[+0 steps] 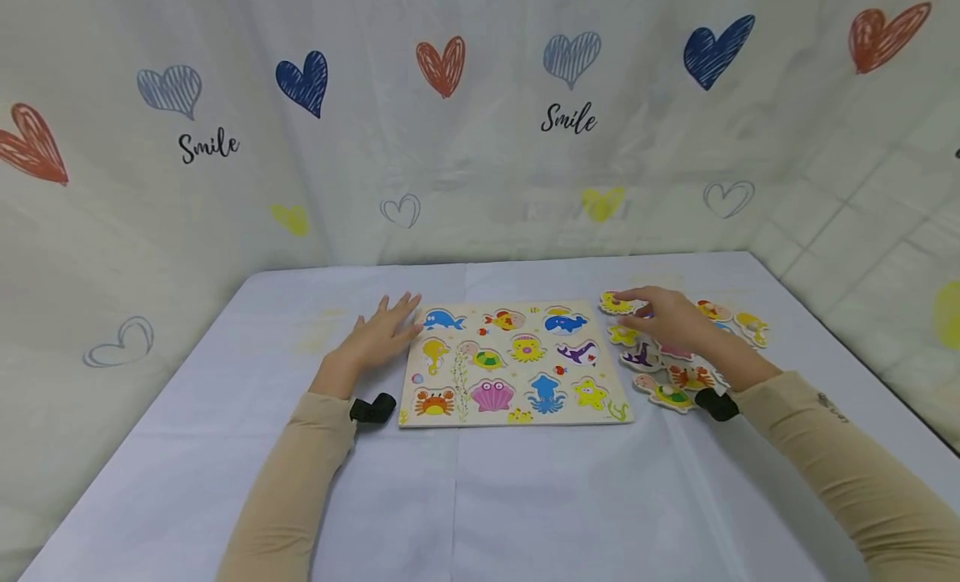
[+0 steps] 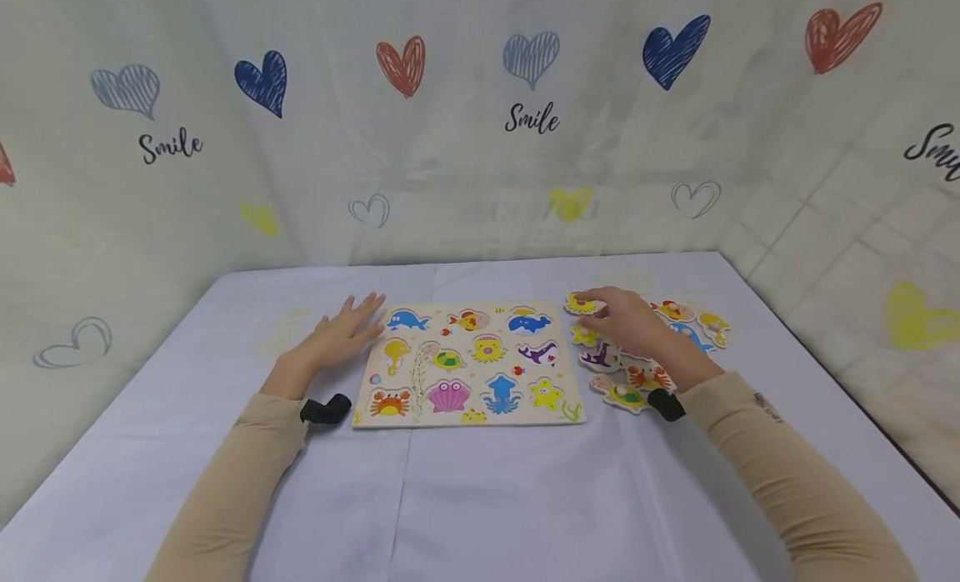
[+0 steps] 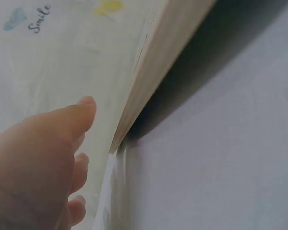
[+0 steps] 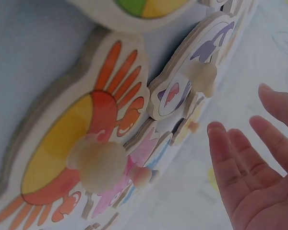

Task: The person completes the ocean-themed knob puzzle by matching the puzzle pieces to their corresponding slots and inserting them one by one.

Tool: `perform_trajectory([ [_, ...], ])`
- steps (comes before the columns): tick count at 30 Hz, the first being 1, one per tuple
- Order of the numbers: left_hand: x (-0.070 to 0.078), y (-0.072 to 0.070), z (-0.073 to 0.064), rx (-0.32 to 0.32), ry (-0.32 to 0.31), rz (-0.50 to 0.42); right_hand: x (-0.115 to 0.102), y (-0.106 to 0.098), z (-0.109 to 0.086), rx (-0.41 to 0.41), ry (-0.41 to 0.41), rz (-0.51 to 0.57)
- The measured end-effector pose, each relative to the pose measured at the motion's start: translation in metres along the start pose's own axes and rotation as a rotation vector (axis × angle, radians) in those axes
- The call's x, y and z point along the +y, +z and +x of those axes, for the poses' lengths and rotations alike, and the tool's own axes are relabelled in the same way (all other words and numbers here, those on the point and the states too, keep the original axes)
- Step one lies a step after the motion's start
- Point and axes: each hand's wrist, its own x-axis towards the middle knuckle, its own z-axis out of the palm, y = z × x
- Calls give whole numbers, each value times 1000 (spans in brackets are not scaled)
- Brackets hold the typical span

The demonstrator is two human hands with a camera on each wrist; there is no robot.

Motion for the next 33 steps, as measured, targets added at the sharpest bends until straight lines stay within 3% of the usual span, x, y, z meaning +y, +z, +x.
perform_trajectory([
  [3,-1,3,-1,-20,-10,4,4,-2,3,-7,-9,5],
  [9,-4,8,-5,-63,-43,-8,9,-1,6,-152,18,-8],
  [12,-5,11,-6,-63,-42,-1,11,1,7,-182,42,-11],
  [24,-4,13,-5,-68,-6,41,9,-1,10,-146,58,-23],
  [33,-4,11,-6,-63,-18,48,1,0,12,-143,67,-54],
])
